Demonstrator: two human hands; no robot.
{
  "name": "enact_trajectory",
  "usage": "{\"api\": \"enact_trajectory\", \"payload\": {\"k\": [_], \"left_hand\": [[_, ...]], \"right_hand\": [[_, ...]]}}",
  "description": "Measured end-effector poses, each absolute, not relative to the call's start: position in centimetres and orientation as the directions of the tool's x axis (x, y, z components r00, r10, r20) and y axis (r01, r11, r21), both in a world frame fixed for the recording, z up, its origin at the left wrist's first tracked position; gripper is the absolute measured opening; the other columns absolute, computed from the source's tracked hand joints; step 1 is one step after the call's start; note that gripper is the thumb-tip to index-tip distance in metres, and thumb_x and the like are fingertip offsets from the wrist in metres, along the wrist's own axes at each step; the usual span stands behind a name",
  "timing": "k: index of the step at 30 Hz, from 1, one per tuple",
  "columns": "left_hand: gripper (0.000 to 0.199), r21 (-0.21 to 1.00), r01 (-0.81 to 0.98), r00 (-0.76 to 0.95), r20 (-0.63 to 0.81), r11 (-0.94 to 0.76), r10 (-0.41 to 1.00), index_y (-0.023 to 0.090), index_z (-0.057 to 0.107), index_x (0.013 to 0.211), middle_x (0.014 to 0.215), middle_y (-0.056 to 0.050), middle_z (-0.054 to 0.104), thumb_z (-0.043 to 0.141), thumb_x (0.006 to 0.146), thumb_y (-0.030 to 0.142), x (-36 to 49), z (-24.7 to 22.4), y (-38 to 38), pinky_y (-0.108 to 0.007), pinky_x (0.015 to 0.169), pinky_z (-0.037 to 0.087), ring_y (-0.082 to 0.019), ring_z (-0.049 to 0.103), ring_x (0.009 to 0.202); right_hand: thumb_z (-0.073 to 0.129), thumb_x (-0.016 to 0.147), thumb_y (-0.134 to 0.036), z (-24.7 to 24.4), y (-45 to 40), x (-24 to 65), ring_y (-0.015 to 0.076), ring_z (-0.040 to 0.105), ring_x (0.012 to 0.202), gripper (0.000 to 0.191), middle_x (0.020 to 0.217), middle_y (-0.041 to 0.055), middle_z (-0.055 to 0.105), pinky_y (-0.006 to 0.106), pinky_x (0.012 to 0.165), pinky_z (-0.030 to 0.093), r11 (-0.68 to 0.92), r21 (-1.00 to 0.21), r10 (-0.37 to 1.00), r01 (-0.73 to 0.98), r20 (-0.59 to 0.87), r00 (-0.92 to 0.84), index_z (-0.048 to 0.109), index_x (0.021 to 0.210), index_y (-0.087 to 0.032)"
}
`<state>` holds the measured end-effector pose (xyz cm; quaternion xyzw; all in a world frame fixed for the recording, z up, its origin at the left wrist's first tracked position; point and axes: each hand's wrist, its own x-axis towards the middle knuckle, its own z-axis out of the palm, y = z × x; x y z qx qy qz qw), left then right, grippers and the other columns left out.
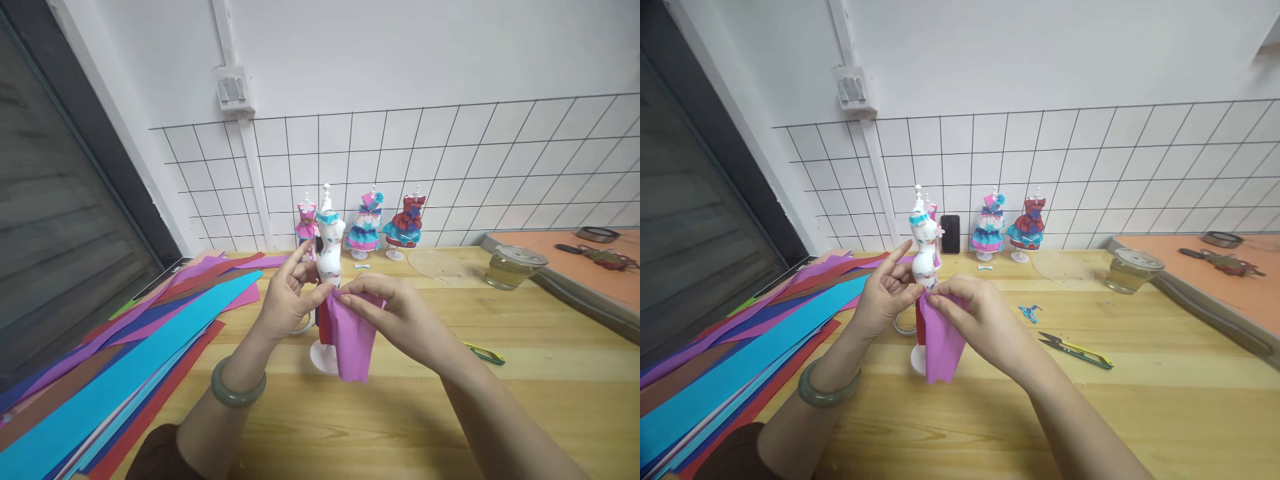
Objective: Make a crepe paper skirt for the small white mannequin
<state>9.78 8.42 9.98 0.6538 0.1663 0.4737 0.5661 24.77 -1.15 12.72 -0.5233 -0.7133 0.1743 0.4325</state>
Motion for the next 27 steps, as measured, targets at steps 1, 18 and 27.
{"api": "enact_trajectory", "payload": {"k": [1,18,27], "left_hand": [[0.079,0.899,-0.312,0.492,0.43,-0.307,0.757,0.021,0.029,0.135,0.104,-0.008,0.061,0.069,0.066,0.022,9.79,9.99,8.39,-0.03,0.081,0.042,-0.018,0.057,0.094],[0.078,0.863,-0.286,0.484,0.506,-0.417,0.714,0.02,0.026,0.136,0.103,-0.009,0.063,0.066,0.07,0.022,10.04,9.61,8.07,-0.034,0.085,0.041,-0.018,0.056,0.095],[0.075,0.885,-0.327,0.544,0.463,-0.331,0.7,0.021,0.031,0.134,0.11,-0.011,0.06,0.068,0.069,0.025,9.82,9.96,8.05,-0.034,0.085,0.042,-0.021,0.055,0.102]], "right_hand": [[0.05,0.085,-0.032,12.67,-1.11,24.77,0.0141,0.056,0.071,0.019,0.079,0.0013,0.064,0.025,0.063,0.043,0.385,-0.705,0.899,0.596,0.433,-0.068,0.065,0.082,-0.022],[0.056,0.08,-0.04,11.9,-0.61,24.86,0.0157,0.059,0.069,0.023,0.078,0.0022,0.066,0.026,0.058,0.046,0.276,-0.811,0.937,0.516,0.348,0.045,0.063,0.081,-0.019],[0.056,0.079,-0.042,11.84,-0.52,25.08,0.0149,0.058,0.067,0.024,0.075,0.0022,0.065,0.024,0.055,0.045,0.248,-0.817,0.944,0.52,0.324,0.058,0.06,0.077,-0.019]]}}
